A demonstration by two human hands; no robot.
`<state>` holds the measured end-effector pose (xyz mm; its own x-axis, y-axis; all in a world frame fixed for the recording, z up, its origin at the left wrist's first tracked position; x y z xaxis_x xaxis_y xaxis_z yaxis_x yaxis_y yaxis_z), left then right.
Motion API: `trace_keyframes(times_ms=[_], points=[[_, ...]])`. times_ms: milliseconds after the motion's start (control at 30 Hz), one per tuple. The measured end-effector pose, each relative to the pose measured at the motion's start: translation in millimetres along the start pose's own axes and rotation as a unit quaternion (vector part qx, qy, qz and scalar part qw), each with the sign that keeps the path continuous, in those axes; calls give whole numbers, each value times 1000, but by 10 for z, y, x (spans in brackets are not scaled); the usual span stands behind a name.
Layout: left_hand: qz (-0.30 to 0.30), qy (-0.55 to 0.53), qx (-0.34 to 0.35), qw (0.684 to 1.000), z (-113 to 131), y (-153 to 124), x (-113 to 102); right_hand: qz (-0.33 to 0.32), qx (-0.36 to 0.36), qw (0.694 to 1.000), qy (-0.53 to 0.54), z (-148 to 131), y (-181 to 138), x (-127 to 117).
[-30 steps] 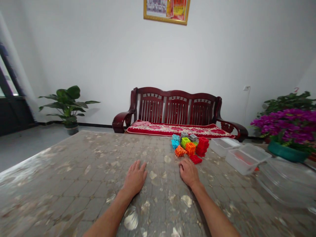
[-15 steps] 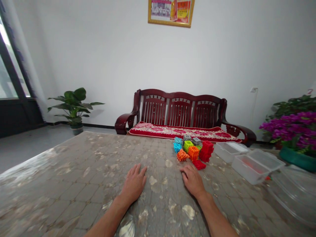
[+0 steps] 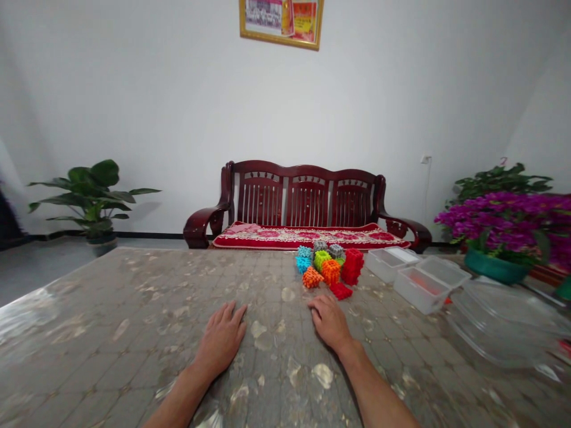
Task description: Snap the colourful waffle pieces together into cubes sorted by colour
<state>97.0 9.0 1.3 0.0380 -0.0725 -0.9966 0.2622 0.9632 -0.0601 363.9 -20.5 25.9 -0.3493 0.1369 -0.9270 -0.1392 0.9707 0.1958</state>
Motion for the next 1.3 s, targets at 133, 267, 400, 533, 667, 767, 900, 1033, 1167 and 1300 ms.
trace_keyframes(times_ms=[133, 267, 400, 533, 667, 767, 900, 1033, 1167, 1300], points=[[-2, -33, 7, 999, -14, -5, -15, -3, 2, 1000, 1, 9, -1, 5], [8, -97, 29, 995, -25, -18, -93, 1, -2, 1000, 10, 14, -2, 3], [16, -152, 34, 988, -39, -55, -200, 0, -5, 1000, 17, 8, -2, -1], [6, -162, 6, 987, -59, -91, -220, -3, -3, 1000, 17, 6, -5, 7], [-22, -131, -23, 991, -65, -91, -158, -1, -5, 1000, 14, 18, -12, 23], [-32, -109, -33, 993, -69, -75, -132, -3, -7, 1000, 15, 32, -12, 43], [-46, -98, -36, 994, -67, -59, -107, 2, -13, 1000, 23, 37, -13, 42], [-51, -91, -31, 994, -46, -64, -102, 5, -12, 999, 30, 32, -17, 25], [-52, -98, -32, 993, -30, -75, -121, 8, -14, 999, 31, 16, -21, 6], [-62, -108, -20, 992, 0, -88, -142, 9, -13, 999, 32, 14, -20, -3]])
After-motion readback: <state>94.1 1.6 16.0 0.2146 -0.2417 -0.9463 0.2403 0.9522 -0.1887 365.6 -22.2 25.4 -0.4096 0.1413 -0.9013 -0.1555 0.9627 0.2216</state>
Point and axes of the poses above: each hand's wrist, its own y-axis towards the middle knuckle, its own x-axis out of the palm, z = x × y, the point moved 10 cm from there along y, towards the middle knuckle, and after that the axes turned 14 degrees about -z, right-handed, at the moved point
